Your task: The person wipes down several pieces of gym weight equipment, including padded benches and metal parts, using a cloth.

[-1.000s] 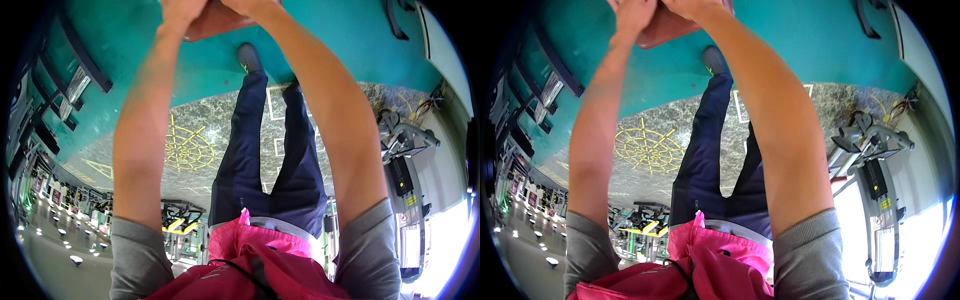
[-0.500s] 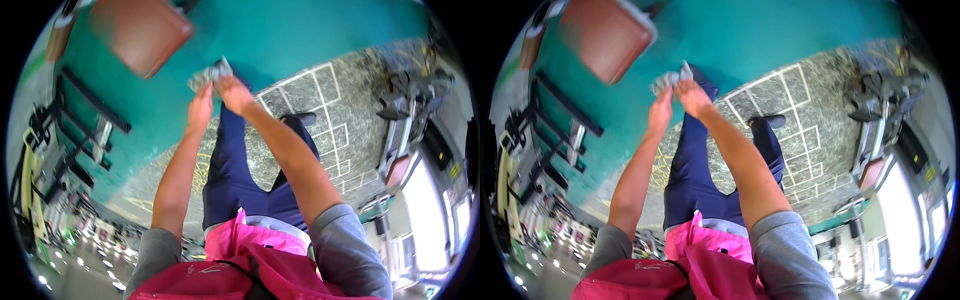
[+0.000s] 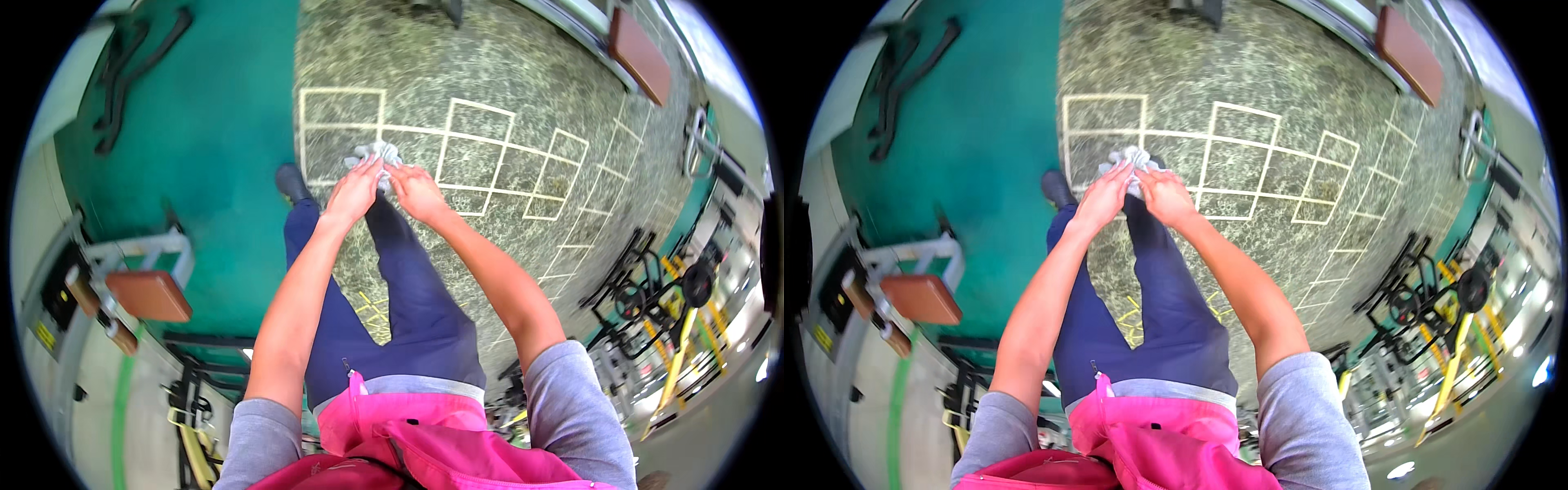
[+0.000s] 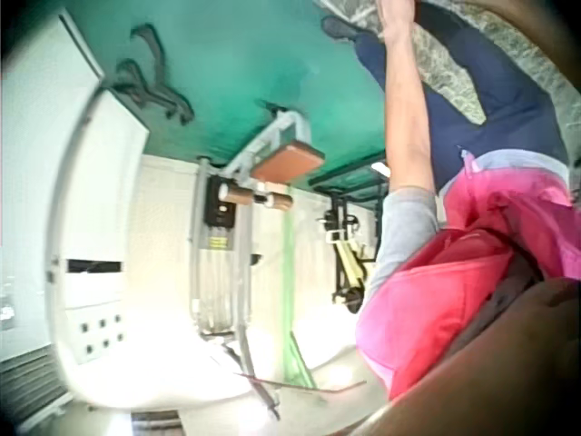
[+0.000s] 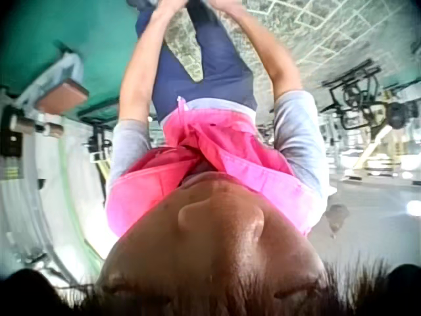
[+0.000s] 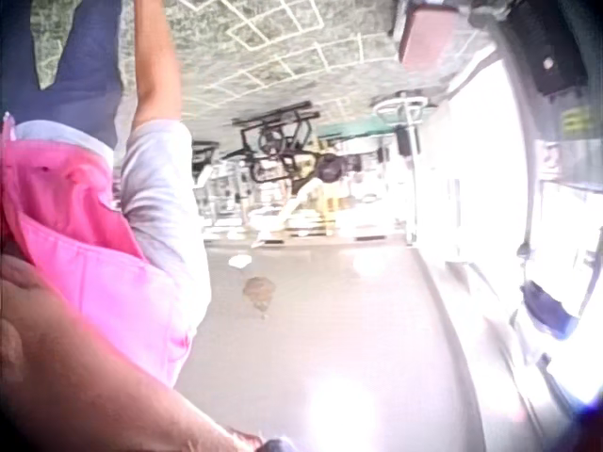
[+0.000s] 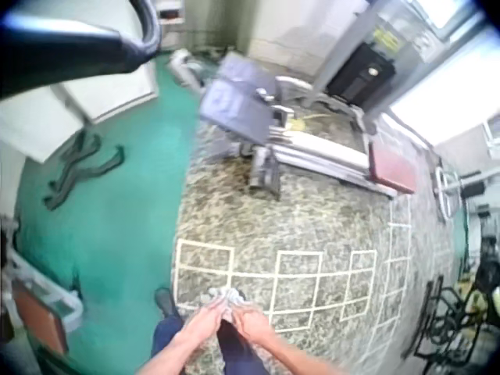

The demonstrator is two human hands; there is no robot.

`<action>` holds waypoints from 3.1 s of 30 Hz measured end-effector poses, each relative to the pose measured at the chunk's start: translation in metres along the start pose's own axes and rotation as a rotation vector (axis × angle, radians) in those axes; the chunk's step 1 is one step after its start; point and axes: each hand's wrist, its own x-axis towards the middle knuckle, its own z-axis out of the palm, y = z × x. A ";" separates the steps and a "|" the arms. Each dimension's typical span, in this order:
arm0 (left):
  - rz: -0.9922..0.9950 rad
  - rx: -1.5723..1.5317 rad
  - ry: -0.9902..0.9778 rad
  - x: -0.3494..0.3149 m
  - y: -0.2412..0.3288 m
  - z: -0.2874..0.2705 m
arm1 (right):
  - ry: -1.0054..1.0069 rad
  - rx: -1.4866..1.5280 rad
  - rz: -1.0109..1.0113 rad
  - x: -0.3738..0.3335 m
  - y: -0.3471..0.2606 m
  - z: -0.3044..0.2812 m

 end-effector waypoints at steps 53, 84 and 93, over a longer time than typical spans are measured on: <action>1.170 1.047 -0.233 1.035 0.863 0.380 | 1.341 -0.020 1.082 0.089 0.907 -0.751; 0.873 1.096 -0.596 0.894 0.612 0.164 | 1.203 0.604 0.993 0.205 0.602 -0.635; 0.857 1.067 -0.634 0.897 0.632 0.179 | 1.158 0.637 0.897 0.174 0.632 -0.628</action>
